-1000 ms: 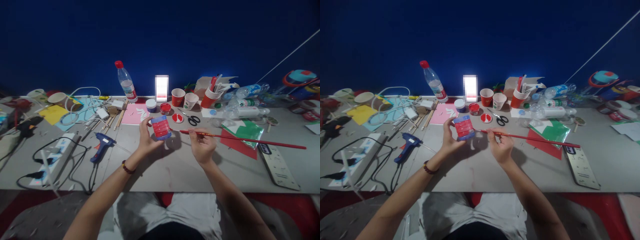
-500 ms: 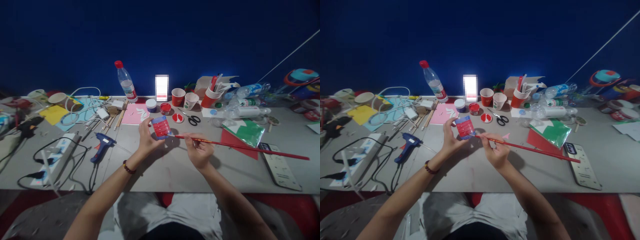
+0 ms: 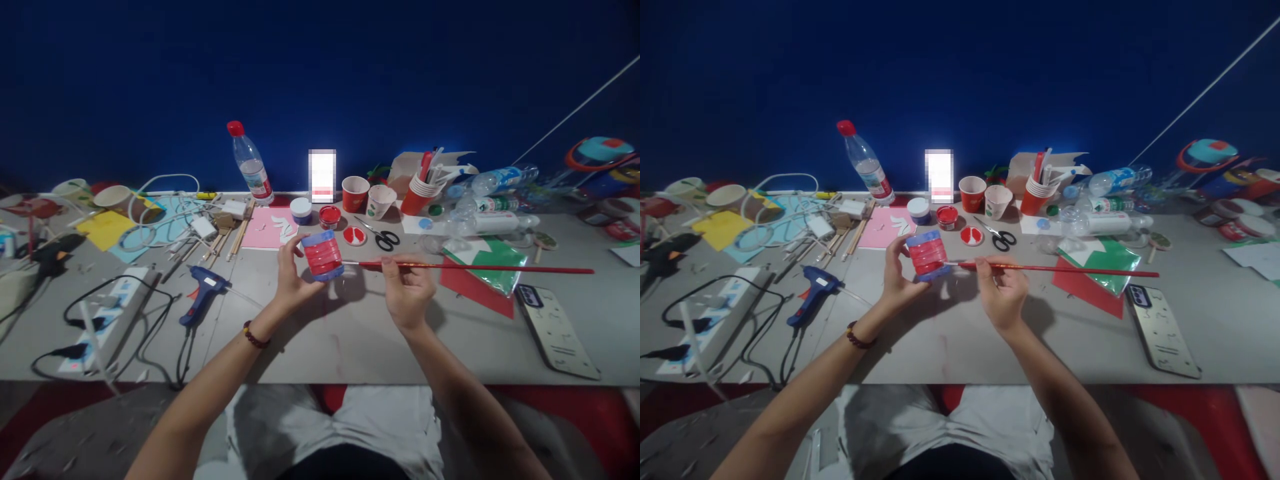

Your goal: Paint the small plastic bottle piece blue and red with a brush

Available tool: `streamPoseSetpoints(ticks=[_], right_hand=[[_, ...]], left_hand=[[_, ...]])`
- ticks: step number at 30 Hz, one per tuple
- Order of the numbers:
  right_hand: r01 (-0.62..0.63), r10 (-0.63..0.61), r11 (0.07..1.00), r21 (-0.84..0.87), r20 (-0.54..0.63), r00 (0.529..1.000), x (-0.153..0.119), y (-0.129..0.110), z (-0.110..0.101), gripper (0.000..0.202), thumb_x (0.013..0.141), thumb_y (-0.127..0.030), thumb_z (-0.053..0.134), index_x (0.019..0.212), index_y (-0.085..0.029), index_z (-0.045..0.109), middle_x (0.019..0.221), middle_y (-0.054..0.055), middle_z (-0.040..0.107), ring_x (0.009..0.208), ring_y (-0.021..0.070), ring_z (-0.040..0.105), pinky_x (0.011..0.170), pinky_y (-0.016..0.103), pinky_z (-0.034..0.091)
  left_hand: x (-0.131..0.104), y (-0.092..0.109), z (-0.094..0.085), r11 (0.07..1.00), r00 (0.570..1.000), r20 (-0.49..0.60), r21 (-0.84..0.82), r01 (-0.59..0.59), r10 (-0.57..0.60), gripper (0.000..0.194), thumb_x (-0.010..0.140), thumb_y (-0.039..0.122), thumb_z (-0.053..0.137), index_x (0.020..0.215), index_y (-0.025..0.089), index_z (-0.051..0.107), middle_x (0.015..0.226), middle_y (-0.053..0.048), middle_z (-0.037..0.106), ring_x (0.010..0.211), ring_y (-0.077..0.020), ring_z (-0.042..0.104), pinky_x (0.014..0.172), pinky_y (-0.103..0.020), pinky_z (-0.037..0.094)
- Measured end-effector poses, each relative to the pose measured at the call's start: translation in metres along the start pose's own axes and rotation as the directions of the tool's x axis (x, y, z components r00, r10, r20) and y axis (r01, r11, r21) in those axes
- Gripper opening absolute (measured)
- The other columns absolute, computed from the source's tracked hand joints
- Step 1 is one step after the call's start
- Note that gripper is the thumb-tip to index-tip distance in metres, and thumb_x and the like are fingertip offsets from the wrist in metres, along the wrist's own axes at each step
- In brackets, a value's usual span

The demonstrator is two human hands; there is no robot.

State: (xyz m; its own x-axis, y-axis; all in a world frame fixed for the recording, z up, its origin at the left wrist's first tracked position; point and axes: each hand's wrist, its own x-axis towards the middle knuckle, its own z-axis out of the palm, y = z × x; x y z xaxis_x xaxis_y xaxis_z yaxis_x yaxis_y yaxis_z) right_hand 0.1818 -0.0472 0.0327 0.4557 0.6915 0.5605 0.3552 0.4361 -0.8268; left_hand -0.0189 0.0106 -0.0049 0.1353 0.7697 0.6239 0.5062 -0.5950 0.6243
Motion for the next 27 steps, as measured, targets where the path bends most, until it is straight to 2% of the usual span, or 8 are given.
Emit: streamPoseSetpoints(ticks=[9, 14, 19, 24, 27], right_hand=[[-0.025, 0.026, 0.999, 0.034, -0.058, 0.998, 0.006, 0.002, -0.001, 0.023, 0.088, -0.041, 0.069, 0.079, -0.021, 0.063, 0.068, 0.002, 0.071, 0.059, 0.0165, 0.07, 0.052, 0.027, 0.056], [-0.082, 0.086, 0.996, 0.046, -0.081, 0.993, 0.011, 0.005, -0.001, 0.029, 0.085, -0.047, 0.071, 0.078, -0.021, 0.06, 0.068, -0.001, 0.069, 0.056, 0.0154, 0.069, 0.053, 0.028, 0.058], [-0.129, 0.148, 0.977, 0.168, -0.109, 0.983, 0.012, 0.003, 0.001, 0.032, 0.083, -0.048, 0.073, 0.079, -0.021, 0.058, 0.068, 0.0, 0.072, 0.059, 0.0188, 0.073, 0.061, 0.034, 0.065], [-0.255, 0.265, 0.904, 0.344, 0.017, 0.964, 0.008, 0.005, 0.002, 0.029, 0.085, -0.044, 0.072, 0.083, -0.021, 0.056, 0.07, 0.0, 0.074, 0.061, 0.0198, 0.075, 0.064, 0.037, 0.067], [-0.296, 0.294, 0.876, 0.382, 0.064, 0.954, 0.005, 0.005, 0.005, 0.029, 0.084, -0.043, 0.074, 0.084, -0.021, 0.056, 0.072, 0.0, 0.075, 0.059, 0.0199, 0.075, 0.064, 0.038, 0.067]], left_hand=[[-0.003, -0.012, 0.006, 0.994, 1.0, -0.027, -0.109, -0.018, 0.015, 0.085, 0.071, 0.05, 0.078, 0.14, 0.028, 0.033, 0.128, -0.011, 0.05, 0.102, -0.0245, 0.057, 0.082, -0.041, 0.051], [-0.003, -0.017, 0.009, 0.991, 0.999, -0.027, -0.134, 0.018, -0.021, 0.092, 0.068, 0.052, 0.082, 0.142, 0.032, 0.03, 0.132, -0.012, 0.048, 0.113, -0.0282, 0.058, 0.09, -0.046, 0.054], [-0.002, -0.017, 0.01, 0.986, 0.999, -0.028, -0.164, 0.032, -0.037, 0.094, 0.069, 0.055, 0.082, 0.143, 0.032, 0.029, 0.134, -0.012, 0.049, 0.121, -0.0303, 0.057, 0.094, -0.048, 0.054], [-0.002, -0.015, 0.012, 0.985, 1.0, -0.02, -0.172, 0.007, -0.01, 0.088, 0.072, 0.051, 0.08, 0.143, 0.03, 0.031, 0.133, -0.013, 0.051, 0.117, -0.0294, 0.059, 0.09, -0.046, 0.055], [-0.002, -0.014, 0.012, 0.982, 1.0, -0.021, -0.188, 0.0, -0.004, 0.085, 0.072, 0.048, 0.08, 0.142, 0.031, 0.033, 0.132, -0.012, 0.052, 0.116, -0.0291, 0.059, 0.09, -0.046, 0.055]])
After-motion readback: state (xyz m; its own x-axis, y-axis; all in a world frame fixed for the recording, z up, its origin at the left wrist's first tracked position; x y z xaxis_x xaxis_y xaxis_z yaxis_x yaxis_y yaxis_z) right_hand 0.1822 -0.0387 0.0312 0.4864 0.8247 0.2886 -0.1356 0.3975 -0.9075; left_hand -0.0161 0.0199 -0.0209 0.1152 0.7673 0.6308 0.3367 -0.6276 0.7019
